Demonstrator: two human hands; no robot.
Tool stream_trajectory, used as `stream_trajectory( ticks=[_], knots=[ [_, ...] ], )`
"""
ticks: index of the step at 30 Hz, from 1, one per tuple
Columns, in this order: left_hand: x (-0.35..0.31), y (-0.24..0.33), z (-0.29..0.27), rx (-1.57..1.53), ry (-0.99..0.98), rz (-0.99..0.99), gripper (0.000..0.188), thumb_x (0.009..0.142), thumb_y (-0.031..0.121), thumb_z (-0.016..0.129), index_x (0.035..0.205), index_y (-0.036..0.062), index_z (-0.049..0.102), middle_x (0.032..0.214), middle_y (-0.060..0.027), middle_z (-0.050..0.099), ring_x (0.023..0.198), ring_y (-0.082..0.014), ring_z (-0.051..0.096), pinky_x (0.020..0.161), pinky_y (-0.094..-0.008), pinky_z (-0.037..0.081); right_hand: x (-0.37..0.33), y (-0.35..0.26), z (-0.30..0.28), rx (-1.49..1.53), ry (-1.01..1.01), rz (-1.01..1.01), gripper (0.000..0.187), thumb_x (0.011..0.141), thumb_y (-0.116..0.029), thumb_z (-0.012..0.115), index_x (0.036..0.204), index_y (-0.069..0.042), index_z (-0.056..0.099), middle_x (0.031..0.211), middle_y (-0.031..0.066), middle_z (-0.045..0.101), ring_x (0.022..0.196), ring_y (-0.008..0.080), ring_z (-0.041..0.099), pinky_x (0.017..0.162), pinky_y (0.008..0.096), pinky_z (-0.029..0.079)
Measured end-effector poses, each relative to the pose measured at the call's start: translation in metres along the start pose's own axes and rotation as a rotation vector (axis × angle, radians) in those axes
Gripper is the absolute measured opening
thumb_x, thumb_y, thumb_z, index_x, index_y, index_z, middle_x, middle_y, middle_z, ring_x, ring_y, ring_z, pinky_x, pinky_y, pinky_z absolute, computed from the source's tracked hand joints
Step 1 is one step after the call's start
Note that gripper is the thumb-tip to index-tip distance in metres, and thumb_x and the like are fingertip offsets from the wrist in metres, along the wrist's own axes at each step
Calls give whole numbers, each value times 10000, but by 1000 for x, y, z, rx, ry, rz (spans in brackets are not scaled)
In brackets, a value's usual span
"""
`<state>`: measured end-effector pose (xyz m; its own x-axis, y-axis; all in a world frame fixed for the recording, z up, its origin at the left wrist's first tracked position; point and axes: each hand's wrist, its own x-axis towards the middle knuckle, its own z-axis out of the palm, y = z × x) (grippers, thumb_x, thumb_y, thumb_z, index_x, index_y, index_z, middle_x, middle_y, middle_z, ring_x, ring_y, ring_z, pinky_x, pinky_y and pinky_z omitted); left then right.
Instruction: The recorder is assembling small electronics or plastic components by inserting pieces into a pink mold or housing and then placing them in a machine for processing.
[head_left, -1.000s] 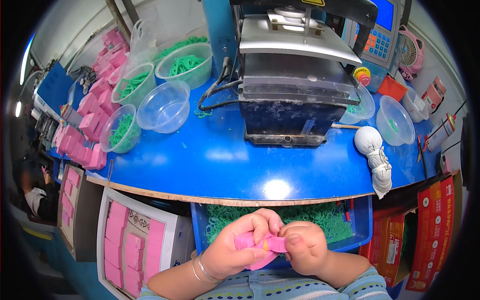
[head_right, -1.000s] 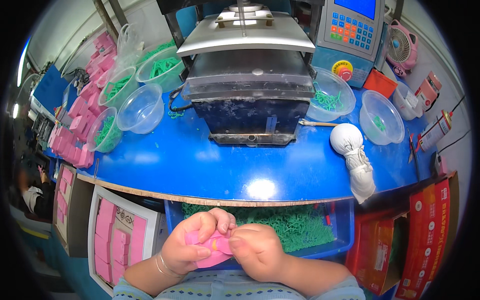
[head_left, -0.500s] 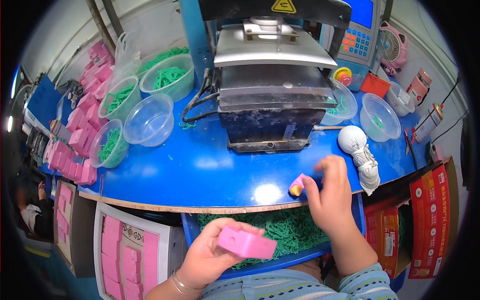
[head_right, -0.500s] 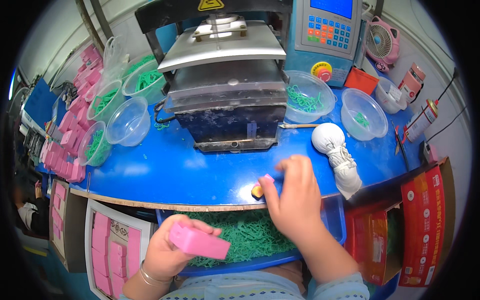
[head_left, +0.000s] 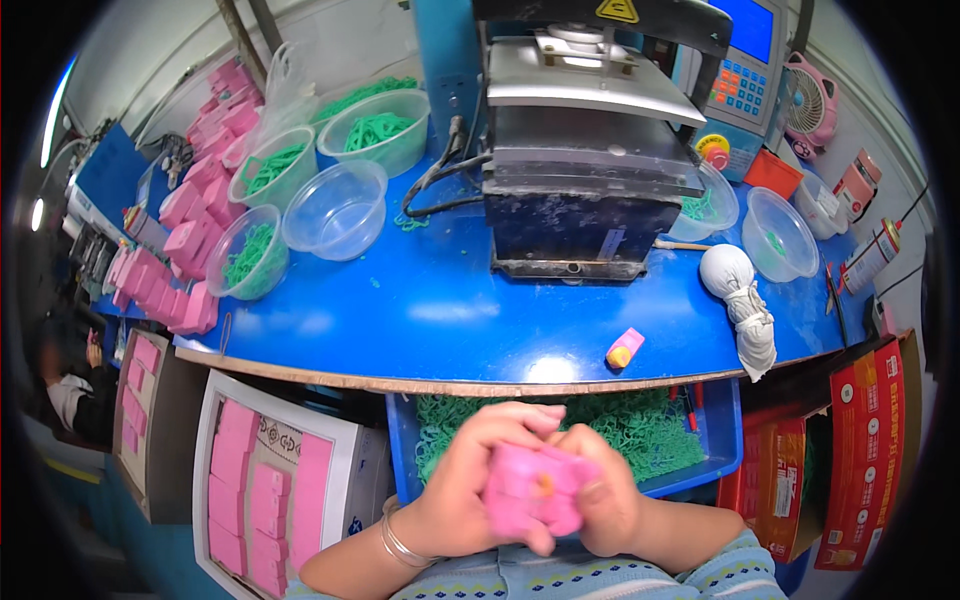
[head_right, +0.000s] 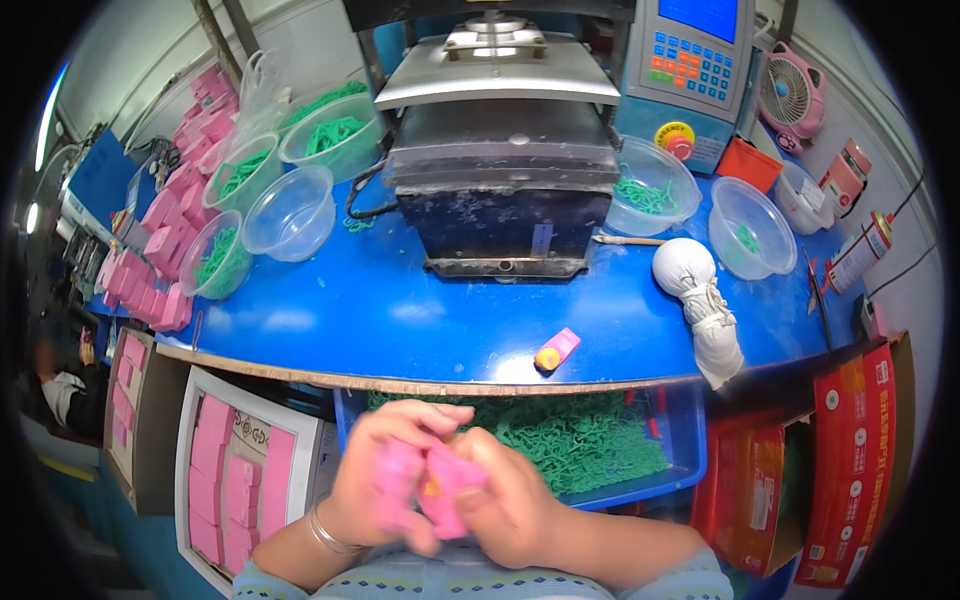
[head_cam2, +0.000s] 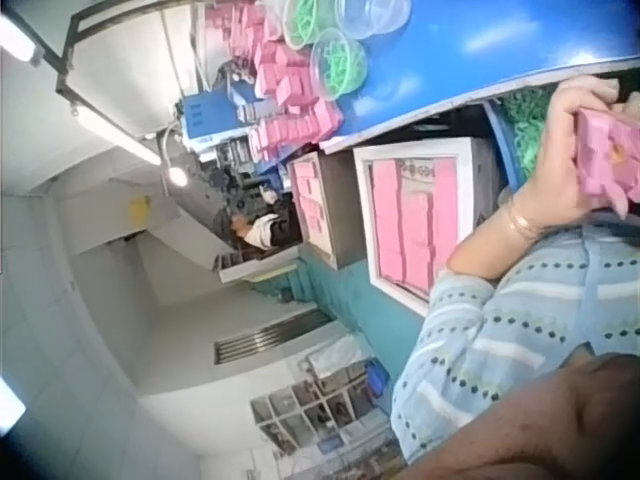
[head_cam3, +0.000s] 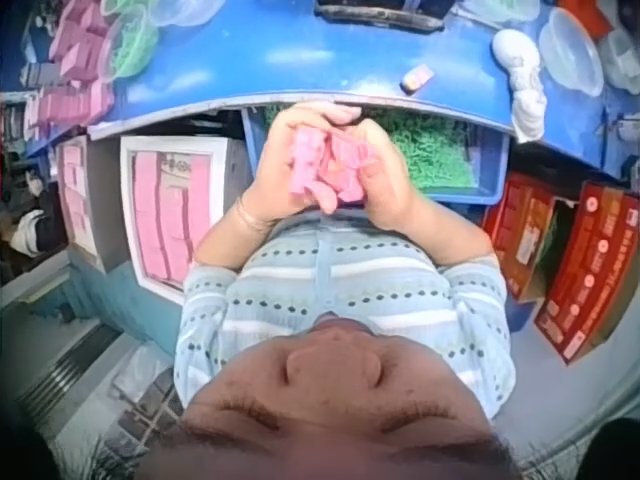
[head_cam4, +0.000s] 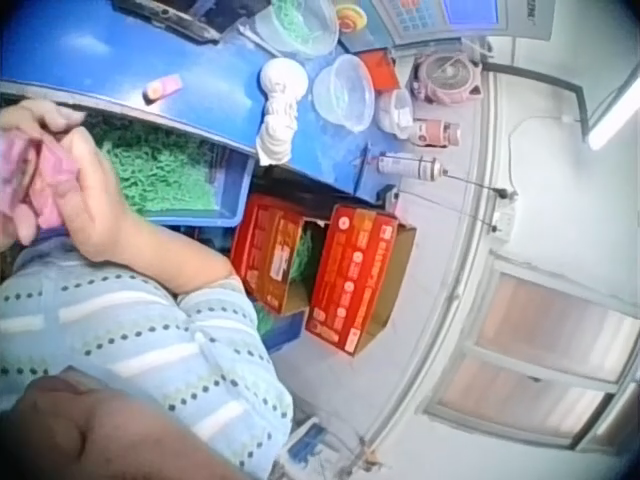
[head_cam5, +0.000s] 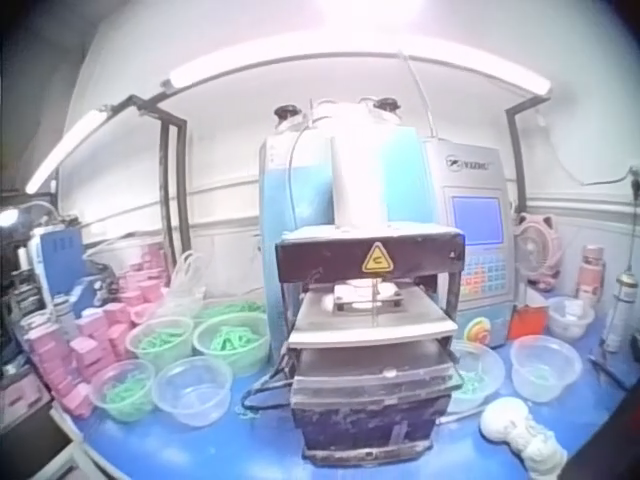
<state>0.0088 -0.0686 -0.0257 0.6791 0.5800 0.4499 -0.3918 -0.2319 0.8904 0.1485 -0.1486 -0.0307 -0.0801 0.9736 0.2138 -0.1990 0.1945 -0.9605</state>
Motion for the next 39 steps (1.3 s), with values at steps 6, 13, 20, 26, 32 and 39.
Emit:
stream_trajectory(
  ticks=[6,13,20,26,32,39],
  knots=[
    [-3,-2,-17,-835,441,-149,732,655,726,514,1009,86,503,826,-72,544,734,-215,541,730,-429,446,-10,24,11,213,-2,475,252,852,-208,551,967,0,469,855,101,508,744,168,546,636,273,438],
    [-19,7,-10,-788,282,-257,654,857,632,210,1103,70,438,779,-209,566,528,-200,480,541,-363,408,-1,-2,0,-679,42,-457,551,646,-201,755,1115,-45,511,908,102,484,717,189,530,573,285,443],
    [-37,2,9,-889,409,-325,408,924,406,261,1078,65,426,929,-152,546,777,-216,545,698,-324,460,5,-18,8,-812,-221,-601,384,712,-177,670,1068,-56,593,766,71,579,610,227,560,533,316,461],
    [-50,11,18,-952,450,-450,502,922,444,231,1055,30,482,917,-143,548,781,-227,550,679,-329,460,-11,-9,11,-586,-161,-394,230,783,-56,594,1013,-42,589,803,86,604,665,204,598,596,302,472],
    [-41,22,32,-918,604,-482,562,919,495,201,1215,51,375,1057,-240,531,788,-304,599,669,-392,503,-25,-8,24,550,108,412,181,938,-149,416,826,-8,437,697,92,532,429,93,403,459,224,366],
    [-35,15,41,-995,464,-589,590,911,507,220,1305,79,318,1005,-223,568,566,-206,520,541,-359,440,-37,-9,9,719,83,520,177,939,-168,418,848,-16,406,671,75,507,448,88,412,424,210,328]
  ],
)
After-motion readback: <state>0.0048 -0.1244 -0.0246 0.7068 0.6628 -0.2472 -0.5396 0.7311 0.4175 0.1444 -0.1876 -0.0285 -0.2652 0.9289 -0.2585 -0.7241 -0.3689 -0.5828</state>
